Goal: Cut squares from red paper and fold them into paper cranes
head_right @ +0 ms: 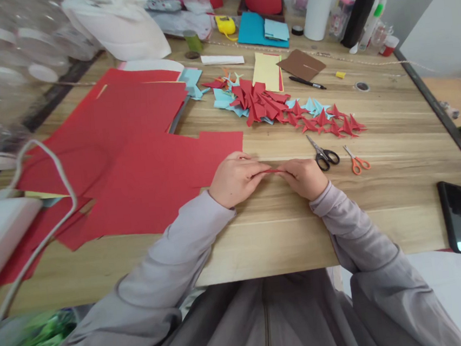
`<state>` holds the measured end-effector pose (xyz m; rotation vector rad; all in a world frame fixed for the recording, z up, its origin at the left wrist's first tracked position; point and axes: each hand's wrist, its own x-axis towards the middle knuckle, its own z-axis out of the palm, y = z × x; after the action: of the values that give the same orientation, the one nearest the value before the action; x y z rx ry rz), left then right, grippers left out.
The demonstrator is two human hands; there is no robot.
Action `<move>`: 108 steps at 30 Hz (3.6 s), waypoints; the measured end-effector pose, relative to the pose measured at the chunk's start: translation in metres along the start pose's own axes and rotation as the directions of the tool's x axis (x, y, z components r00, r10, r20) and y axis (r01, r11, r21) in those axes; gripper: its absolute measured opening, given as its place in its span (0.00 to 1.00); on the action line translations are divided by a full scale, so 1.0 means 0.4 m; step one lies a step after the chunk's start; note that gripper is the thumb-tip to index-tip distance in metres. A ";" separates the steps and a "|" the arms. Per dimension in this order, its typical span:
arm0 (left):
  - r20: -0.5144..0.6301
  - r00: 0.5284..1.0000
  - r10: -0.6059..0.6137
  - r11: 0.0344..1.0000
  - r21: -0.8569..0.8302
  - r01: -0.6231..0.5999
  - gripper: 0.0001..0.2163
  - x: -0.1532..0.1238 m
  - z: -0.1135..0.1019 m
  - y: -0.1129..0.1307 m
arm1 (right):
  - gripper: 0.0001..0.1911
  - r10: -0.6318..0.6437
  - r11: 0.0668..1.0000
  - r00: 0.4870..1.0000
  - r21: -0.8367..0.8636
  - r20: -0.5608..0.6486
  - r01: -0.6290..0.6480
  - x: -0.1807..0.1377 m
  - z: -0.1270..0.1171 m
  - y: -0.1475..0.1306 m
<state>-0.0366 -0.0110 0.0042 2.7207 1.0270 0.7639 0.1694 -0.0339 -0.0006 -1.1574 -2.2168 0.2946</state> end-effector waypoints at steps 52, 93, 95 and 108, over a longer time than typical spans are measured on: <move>-0.103 0.993 0.064 0.983 -0.166 -0.081 0.12 -0.002 -0.009 0.001 | 0.09 -0.176 0.983 0.982 0.038 -0.071 0.179 0.007 -0.008 -0.031; 0.458 0.826 -0.328 0.196 -0.822 0.534 0.10 0.018 -0.035 0.040 | 0.17 0.378 0.488 0.905 0.790 0.193 -0.373 0.028 -0.023 -0.049; 0.471 0.822 -0.320 0.161 -0.828 0.537 0.10 0.018 -0.037 0.040 | 0.16 0.401 0.473 0.897 0.797 0.185 -0.375 0.028 -0.024 -0.046; 0.446 0.840 -0.308 0.156 -0.848 0.507 0.11 0.018 -0.034 0.048 | 0.14 0.359 0.455 0.908 0.809 0.215 -0.371 0.027 -0.023 -0.049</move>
<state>-0.0276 -0.0215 0.0244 1.2826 0.7750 0.6697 0.1574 -0.0376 0.0199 -1.0072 -1.4153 1.3969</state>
